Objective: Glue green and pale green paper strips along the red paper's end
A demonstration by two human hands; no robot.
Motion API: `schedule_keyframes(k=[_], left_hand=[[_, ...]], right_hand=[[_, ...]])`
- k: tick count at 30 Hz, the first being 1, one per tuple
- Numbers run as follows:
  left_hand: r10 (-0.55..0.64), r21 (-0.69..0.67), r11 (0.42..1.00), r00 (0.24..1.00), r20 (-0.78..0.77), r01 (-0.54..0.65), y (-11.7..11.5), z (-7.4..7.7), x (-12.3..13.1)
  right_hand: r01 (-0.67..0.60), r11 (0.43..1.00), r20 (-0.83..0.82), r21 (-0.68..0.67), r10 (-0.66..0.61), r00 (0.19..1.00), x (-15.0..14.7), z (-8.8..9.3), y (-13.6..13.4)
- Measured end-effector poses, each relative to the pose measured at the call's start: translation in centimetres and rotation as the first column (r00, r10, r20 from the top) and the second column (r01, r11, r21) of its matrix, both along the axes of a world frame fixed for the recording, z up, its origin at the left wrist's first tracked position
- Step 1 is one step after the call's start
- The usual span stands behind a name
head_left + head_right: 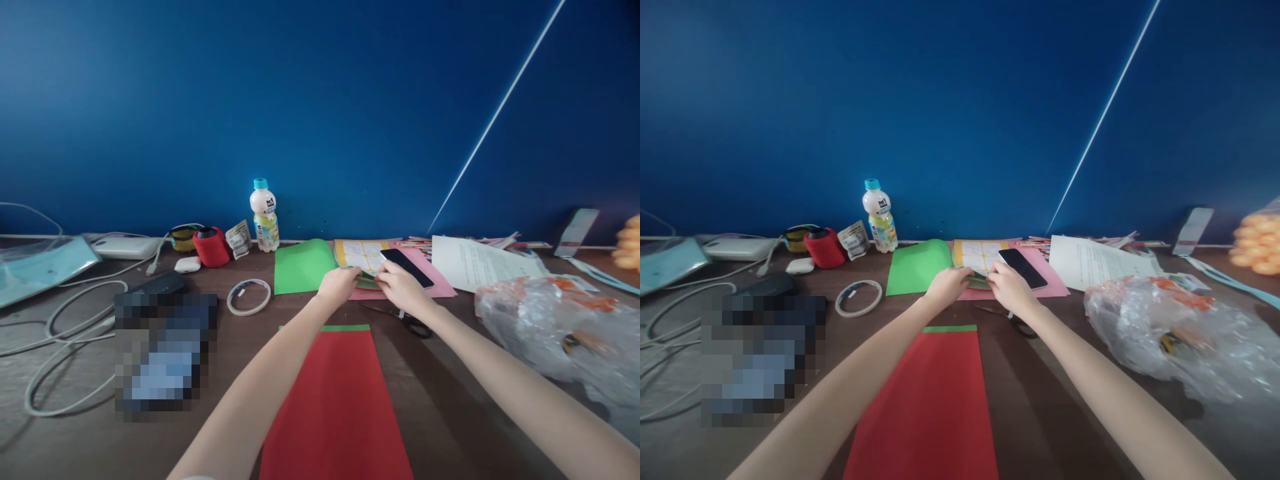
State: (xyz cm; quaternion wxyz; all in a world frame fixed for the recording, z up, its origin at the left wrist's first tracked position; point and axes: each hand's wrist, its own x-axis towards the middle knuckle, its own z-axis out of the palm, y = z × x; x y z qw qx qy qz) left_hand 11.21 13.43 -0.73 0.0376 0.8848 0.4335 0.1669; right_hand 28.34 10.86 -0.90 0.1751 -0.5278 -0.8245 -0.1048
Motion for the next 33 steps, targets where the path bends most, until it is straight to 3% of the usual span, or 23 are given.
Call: schedule_keyframes(k=[6, 12, 27, 33], left_hand=[[-0.022, -0.041, 0.999, 1.000, 0.008, 0.022, 0.6, -0.7, 0.3], [-0.037, -0.008, 0.999, 0.997, 0.066, 0.037, 0.7, -1.1, 0.6], [-0.050, -0.024, 0.998, 0.987, 0.150, 0.055, 1.1, -2.0, 0.3], [-0.078, -0.012, 0.997, 0.981, 0.180, 0.082, 1.2, -2.2, 0.3]], right_hand=[[0.126, 0.990, 0.009, 0.059, -0.127, 0.992, -0.6, -0.4, -1.1], [0.147, 0.986, 0.032, 0.075, -0.150, 0.988, -0.6, -0.4, -2.0], [0.044, 0.997, -0.084, 0.067, -0.038, 0.996, 0.9, -0.8, -5.1], [-0.056, 0.978, 0.059, 0.202, 0.045, 0.997, 0.6, -1.5, -3.9]])
